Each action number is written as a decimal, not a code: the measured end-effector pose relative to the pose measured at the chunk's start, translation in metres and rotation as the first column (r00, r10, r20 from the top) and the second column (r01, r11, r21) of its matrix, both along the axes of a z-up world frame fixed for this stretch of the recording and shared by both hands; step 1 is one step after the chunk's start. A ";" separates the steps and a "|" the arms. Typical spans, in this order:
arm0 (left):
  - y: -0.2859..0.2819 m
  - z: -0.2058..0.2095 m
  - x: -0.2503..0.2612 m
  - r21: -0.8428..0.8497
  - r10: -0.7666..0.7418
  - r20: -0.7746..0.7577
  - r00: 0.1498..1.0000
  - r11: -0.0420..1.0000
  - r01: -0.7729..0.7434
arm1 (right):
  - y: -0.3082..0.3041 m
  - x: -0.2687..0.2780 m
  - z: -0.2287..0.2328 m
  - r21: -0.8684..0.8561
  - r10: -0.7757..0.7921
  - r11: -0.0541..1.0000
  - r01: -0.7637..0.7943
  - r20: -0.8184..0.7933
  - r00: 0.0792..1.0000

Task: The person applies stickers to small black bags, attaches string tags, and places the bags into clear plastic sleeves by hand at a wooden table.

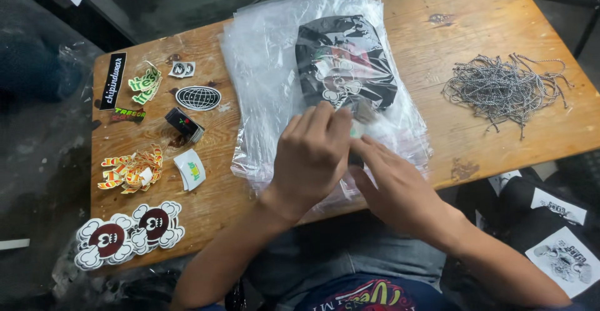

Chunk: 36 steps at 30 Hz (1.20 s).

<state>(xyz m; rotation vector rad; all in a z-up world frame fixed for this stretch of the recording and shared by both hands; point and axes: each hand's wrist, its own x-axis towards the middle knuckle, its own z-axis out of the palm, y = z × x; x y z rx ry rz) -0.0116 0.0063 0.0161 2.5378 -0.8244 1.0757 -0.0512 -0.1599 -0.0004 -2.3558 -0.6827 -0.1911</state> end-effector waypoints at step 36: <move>0.097 -0.068 -0.069 0.086 0.007 -0.407 0.914 0.996 0.031 | -0.069 -0.048 -0.068 -0.031 -0.060 0.996 0.080 0.421 0.905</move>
